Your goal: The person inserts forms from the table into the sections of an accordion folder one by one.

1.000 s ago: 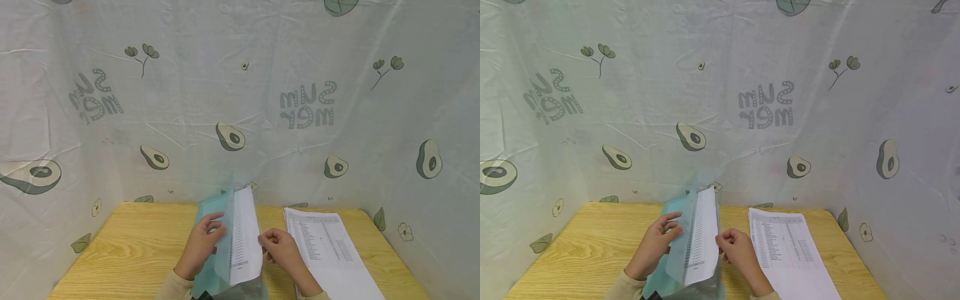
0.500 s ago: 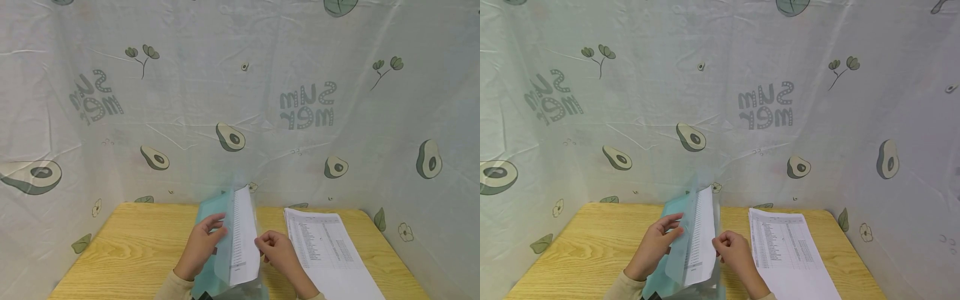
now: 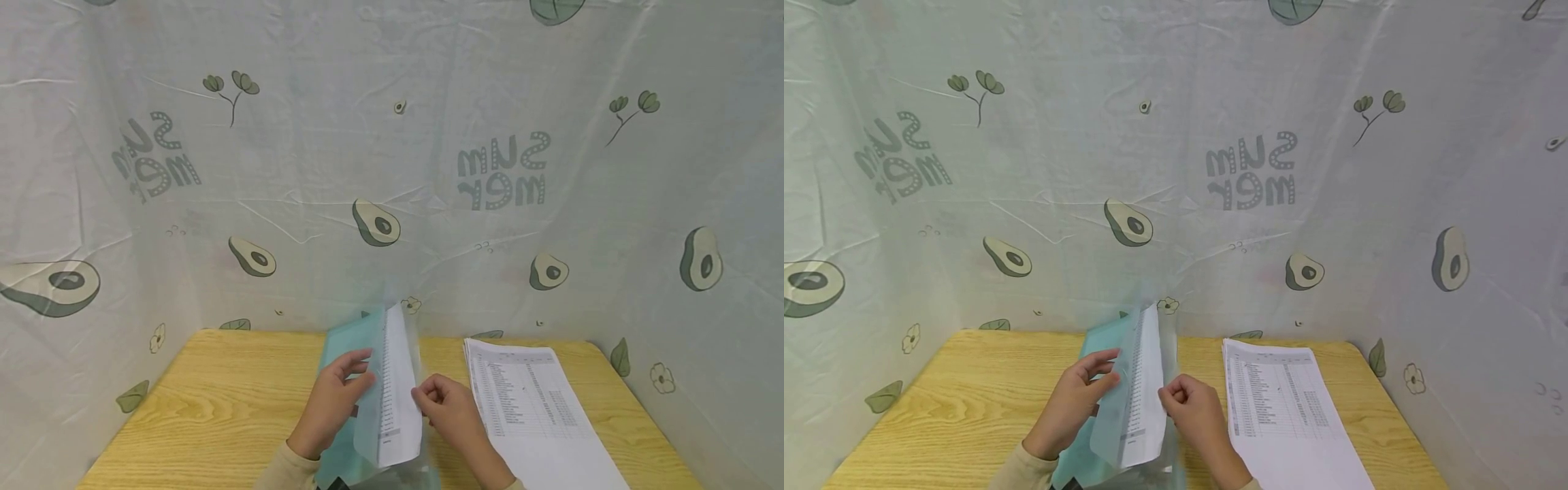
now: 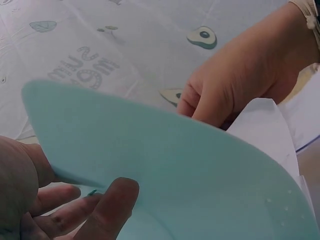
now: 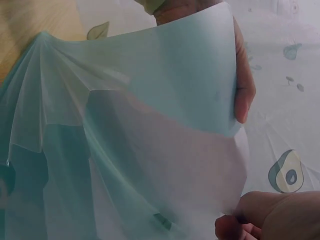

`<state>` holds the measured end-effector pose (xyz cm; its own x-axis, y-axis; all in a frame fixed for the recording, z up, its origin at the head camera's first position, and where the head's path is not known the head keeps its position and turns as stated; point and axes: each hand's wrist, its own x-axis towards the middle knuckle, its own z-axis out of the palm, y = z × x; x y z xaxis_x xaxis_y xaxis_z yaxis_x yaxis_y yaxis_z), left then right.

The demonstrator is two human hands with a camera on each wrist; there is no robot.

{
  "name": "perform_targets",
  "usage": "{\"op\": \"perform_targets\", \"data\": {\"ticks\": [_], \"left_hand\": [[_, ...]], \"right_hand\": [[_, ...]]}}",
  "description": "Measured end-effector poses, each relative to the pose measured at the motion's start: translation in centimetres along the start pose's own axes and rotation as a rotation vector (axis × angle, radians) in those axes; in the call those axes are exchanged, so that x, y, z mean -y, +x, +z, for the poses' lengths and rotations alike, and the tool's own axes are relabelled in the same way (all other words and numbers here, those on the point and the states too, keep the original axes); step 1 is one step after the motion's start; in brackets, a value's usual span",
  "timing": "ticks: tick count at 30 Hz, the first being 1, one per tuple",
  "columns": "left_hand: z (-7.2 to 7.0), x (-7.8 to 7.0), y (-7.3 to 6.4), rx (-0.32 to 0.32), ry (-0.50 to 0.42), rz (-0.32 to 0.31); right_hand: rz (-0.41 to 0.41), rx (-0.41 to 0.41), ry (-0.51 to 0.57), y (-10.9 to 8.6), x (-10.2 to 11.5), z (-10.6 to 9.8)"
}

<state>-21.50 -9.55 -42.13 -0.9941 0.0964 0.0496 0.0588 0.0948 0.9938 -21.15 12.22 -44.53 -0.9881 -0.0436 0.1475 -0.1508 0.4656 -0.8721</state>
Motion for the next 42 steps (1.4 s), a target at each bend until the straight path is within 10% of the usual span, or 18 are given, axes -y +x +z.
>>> {"op": "perform_targets", "data": {"ticks": [25, 42], "left_hand": [[0.0, 0.1, -0.1, -0.01, 0.008, 0.015], [0.0, 0.1, -0.2, -0.016, -0.002, 0.011]], "right_hand": [[-0.414, -0.203, -0.473, -0.6, -0.1, 1.3], [-0.486, -0.213, -0.535, -0.8, -0.3, 1.4]]}}
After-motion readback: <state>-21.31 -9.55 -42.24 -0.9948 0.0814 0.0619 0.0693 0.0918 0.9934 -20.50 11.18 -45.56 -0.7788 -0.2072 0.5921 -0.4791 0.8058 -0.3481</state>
